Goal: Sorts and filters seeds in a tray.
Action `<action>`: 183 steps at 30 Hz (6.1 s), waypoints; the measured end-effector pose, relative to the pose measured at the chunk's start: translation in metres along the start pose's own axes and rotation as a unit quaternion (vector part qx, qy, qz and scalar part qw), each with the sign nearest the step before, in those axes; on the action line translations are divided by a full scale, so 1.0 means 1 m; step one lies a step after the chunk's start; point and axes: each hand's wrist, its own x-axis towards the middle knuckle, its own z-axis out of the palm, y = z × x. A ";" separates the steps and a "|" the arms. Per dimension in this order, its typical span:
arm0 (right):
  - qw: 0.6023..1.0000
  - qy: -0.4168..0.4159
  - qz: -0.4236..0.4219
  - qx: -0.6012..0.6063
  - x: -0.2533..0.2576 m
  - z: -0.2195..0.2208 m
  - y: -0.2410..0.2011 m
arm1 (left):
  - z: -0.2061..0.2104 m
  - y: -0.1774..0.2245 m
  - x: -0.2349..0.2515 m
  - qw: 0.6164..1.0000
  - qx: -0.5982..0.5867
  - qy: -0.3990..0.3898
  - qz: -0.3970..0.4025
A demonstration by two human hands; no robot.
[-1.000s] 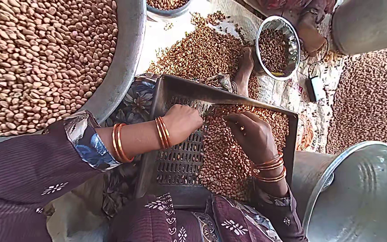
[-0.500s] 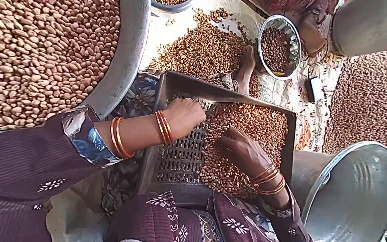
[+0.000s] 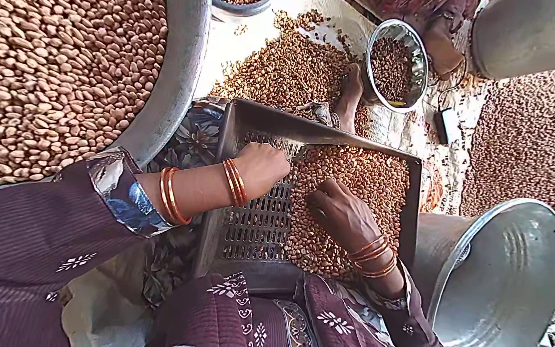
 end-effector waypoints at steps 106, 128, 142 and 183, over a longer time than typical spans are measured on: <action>0.984 -0.039 0.167 0.044 0.058 -0.027 -0.024 | -0.044 -0.010 0.003 0.732 -0.661 0.166 -0.004; 0.970 0.058 -0.084 0.223 0.023 0.000 -0.040 | -0.043 -0.017 0.005 0.743 -0.643 0.188 0.005; 0.989 0.072 -0.115 0.051 0.022 0.033 -0.064 | -0.023 -0.019 0.007 0.994 -0.097 0.054 -0.007; 0.984 0.086 -0.046 0.152 -0.012 0.049 -0.037 | 0.043 0.040 -0.011 0.994 0.003 0.023 0.108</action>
